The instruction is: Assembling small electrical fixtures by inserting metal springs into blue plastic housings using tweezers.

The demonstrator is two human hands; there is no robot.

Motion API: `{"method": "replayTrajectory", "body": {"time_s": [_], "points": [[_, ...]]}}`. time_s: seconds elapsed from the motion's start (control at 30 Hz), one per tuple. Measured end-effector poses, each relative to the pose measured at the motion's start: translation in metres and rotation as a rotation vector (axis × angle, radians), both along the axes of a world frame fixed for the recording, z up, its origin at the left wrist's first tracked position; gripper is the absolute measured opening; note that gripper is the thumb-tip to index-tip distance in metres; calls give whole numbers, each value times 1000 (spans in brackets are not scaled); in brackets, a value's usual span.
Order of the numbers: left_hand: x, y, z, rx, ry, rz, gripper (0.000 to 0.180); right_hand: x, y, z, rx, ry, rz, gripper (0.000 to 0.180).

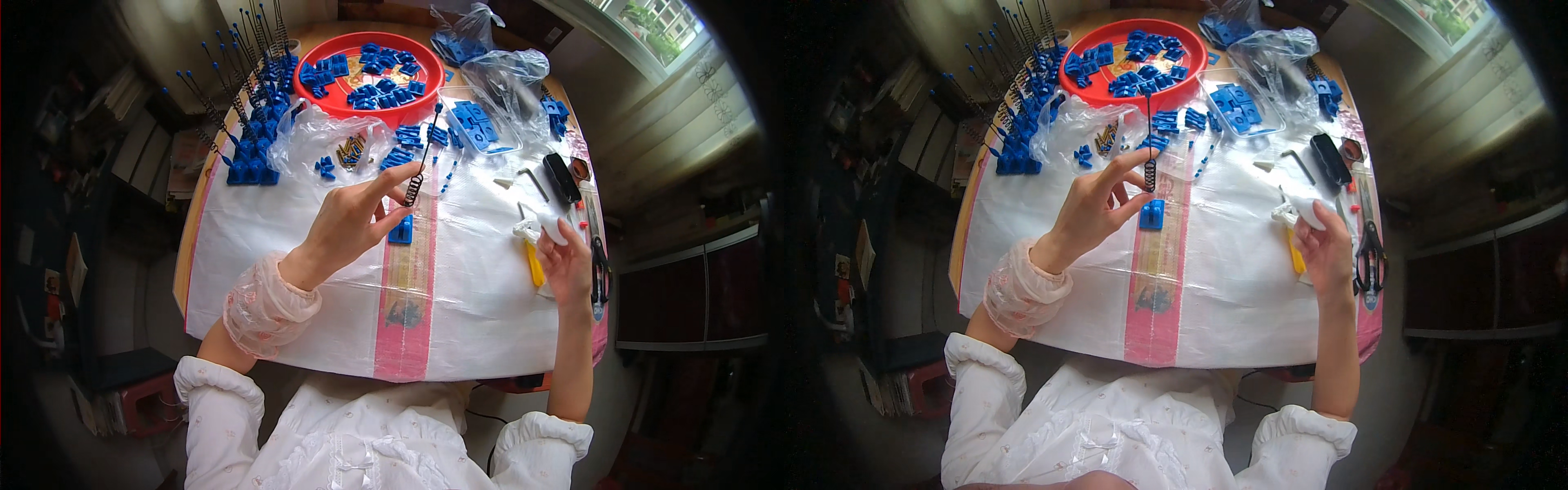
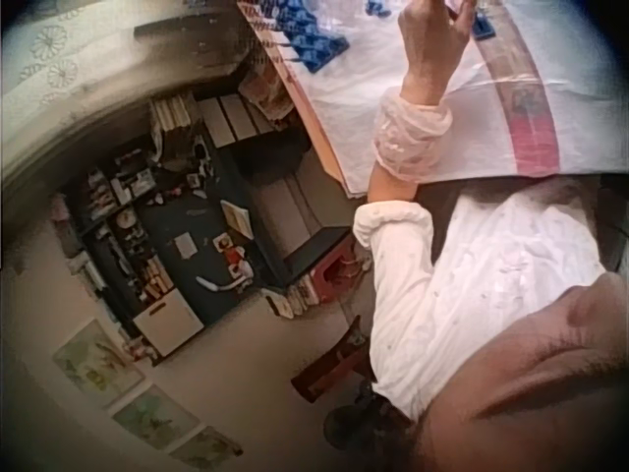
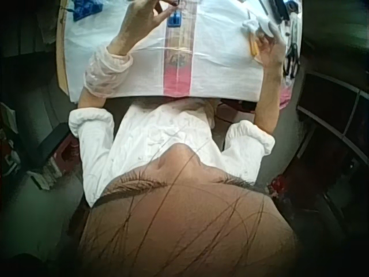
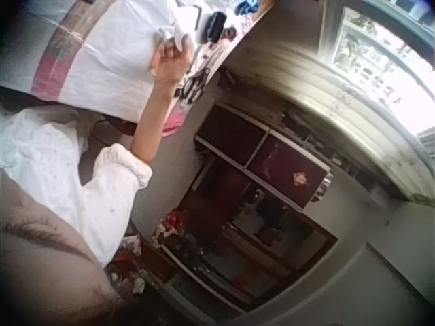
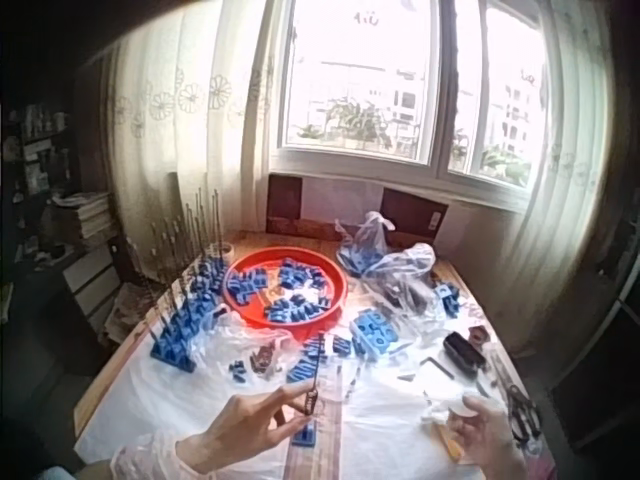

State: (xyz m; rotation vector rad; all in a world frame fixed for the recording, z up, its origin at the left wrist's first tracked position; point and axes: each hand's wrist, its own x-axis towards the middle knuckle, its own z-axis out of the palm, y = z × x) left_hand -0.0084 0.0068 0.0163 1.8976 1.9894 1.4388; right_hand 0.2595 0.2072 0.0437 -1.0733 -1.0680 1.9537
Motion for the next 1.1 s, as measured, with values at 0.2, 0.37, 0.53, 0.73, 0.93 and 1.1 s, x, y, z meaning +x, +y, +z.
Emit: {"method": "replayTrajectory", "body": {"time_s": [0.2, 0.37, 0.53, 0.73, 0.93, 1.1], "points": [[1, 2, 2, -3, -2, 1, 66, -20, 32, 8, 81, 220, 64, 12], [1, 2, 3, -3, -7, 5, 66, -27, 34, -16, 39, 300, 10, 10], [2, 1, 1, -5, -17, 19, 65, -35, 16, -28, -21, 243, 45, 9], [3, 2, 4, 6, -27, 13, 65, -51, 4, -36, 71, 229, 12, 15], [2, 2, 5, 12, -13, 14, 65, -61, -5, -41, 99, 214, 51, 15], [2, 2, 2, 2, -11, 6, 65, -61, -5, -41, 113, 176, 62, 15]]}}
